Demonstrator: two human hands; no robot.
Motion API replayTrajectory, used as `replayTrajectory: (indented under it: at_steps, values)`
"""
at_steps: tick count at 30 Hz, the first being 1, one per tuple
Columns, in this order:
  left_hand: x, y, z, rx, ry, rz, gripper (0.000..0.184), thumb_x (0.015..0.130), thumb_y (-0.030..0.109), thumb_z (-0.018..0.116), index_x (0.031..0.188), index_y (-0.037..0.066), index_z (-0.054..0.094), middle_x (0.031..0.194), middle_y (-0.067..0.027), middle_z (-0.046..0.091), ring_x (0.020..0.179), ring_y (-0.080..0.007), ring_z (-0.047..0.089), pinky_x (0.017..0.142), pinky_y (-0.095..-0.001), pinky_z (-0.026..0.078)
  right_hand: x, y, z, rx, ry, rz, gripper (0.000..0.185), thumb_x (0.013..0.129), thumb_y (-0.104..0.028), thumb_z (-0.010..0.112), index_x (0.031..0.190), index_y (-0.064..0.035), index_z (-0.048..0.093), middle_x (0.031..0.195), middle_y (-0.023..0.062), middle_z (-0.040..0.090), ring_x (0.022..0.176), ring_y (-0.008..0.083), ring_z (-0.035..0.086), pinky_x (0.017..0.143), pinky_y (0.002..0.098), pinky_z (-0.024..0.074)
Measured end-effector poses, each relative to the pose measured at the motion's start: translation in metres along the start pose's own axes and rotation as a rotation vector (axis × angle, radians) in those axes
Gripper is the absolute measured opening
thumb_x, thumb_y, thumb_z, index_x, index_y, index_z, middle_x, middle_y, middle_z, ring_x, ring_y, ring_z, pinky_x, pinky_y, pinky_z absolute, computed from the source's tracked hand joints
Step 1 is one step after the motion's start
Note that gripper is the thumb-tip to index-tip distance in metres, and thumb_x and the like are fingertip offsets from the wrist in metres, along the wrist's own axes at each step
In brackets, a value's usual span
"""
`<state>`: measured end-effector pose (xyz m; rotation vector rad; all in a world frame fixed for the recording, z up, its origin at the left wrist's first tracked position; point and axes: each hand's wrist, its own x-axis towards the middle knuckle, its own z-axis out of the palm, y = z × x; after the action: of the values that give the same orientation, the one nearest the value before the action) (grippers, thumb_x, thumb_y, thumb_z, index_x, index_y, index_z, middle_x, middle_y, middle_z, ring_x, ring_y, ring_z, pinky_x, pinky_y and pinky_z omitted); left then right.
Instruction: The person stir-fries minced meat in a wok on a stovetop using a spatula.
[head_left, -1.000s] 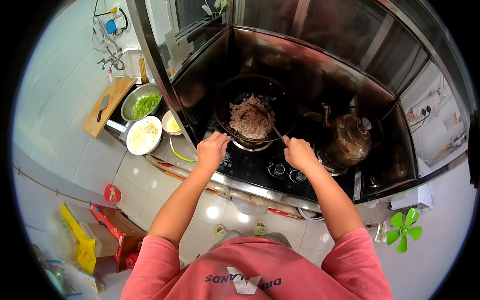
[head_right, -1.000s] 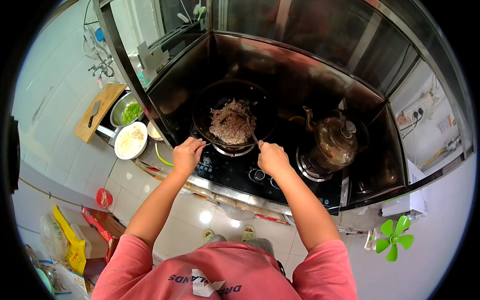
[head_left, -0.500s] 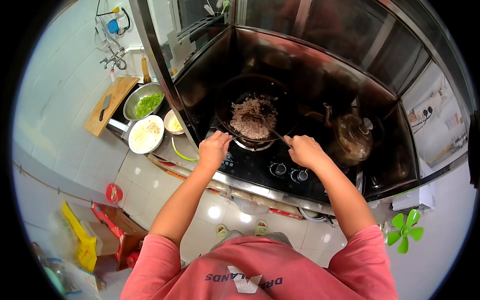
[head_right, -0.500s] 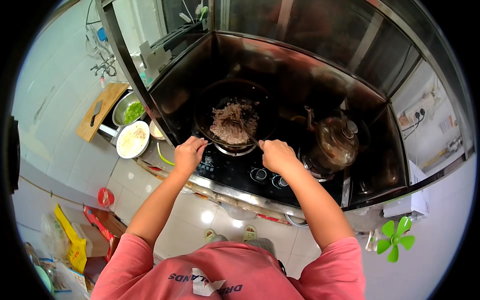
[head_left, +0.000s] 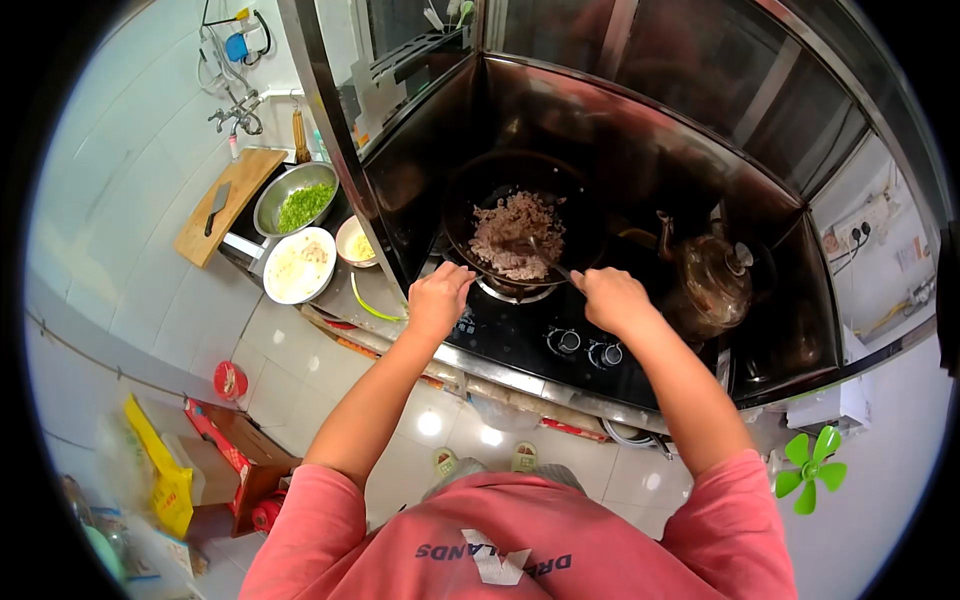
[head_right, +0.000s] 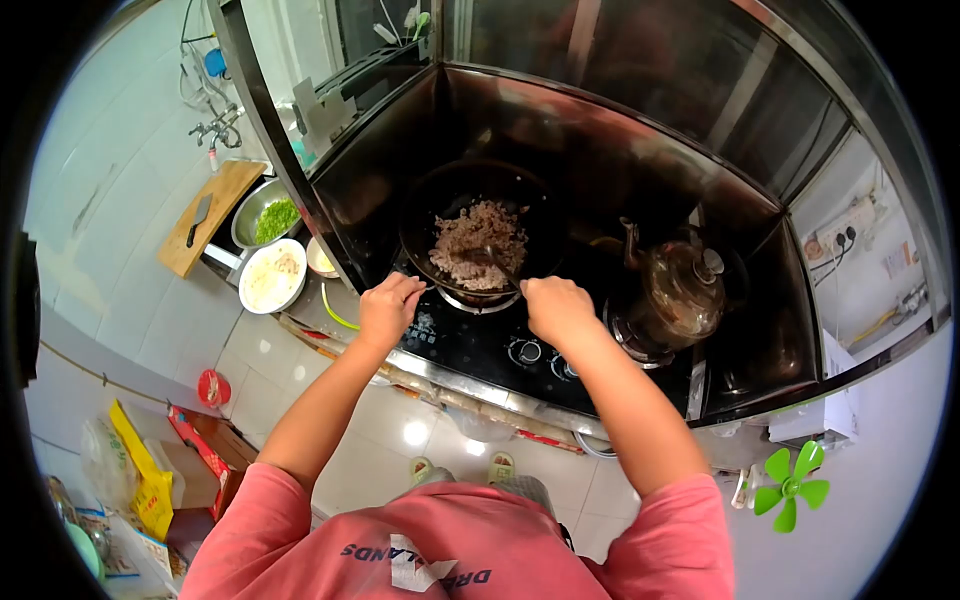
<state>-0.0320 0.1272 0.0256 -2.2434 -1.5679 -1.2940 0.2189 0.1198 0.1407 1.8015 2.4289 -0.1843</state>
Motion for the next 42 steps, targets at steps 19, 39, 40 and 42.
replayTrajectory:
  at_steps: [19, 39, 40, 42]
  values:
    - [0.0, 0.002, -0.001, -0.004, -0.004, 0.009, 0.008, 0.074, 0.008, 0.072, 0.082, 0.009, 0.07, 0.083, -0.0027, 0.066, 0.07, -0.0245, 0.065, 0.059, -0.034, 0.053, 0.017, 0.001, 0.006, -0.159, 0.044, -0.119, 0.027, 0.083, -0.005, 0.056, 0.109, -0.0077, 0.065, 0.09, 0.0154, 0.068, 0.086, 0.0335, 0.067, 0.072, 0.0428, 0.0551]
    - [-0.005, 0.014, 0.001, 0.08, 0.014, -0.023, 0.009, 0.074, 0.008, 0.07, 0.082, 0.01, 0.068, 0.089, -0.0001, 0.065, 0.073, -0.0231, 0.065, 0.064, -0.0333, 0.053, -0.02, 0.043, -0.069, -0.11, -0.098, -0.139, 0.021, 0.089, -0.02, 0.058, 0.094, -0.0023, 0.068, 0.092, 0.0197, 0.067, 0.092, 0.0368, 0.064, 0.078, 0.0465, 0.0521]
    - [-0.005, 0.015, 0.002, 0.074, 0.022, -0.048, 0.008, 0.074, 0.008, 0.071, 0.081, 0.01, 0.069, 0.088, -0.0005, 0.066, 0.073, -0.023, 0.065, 0.063, -0.033, 0.053, -0.016, 0.044, -0.064, -0.096, -0.118, -0.177, 0.021, 0.089, -0.02, 0.058, 0.094, -0.0022, 0.068, 0.093, 0.0205, 0.067, 0.092, 0.0374, 0.064, 0.079, 0.0462, 0.0522]
    - [-0.004, 0.018, 0.002, 0.075, 0.036, -0.078, 0.007, 0.073, 0.007, 0.071, 0.08, 0.009, 0.069, 0.088, -0.0008, 0.067, 0.074, -0.023, 0.066, 0.062, -0.0327, 0.053, -0.002, 0.041, -0.047, -0.058, -0.142, -0.195, 0.021, 0.089, -0.019, 0.058, 0.093, -0.0015, 0.068, 0.095, 0.0227, 0.066, 0.093, 0.0383, 0.064, 0.08, 0.0454, 0.0526]
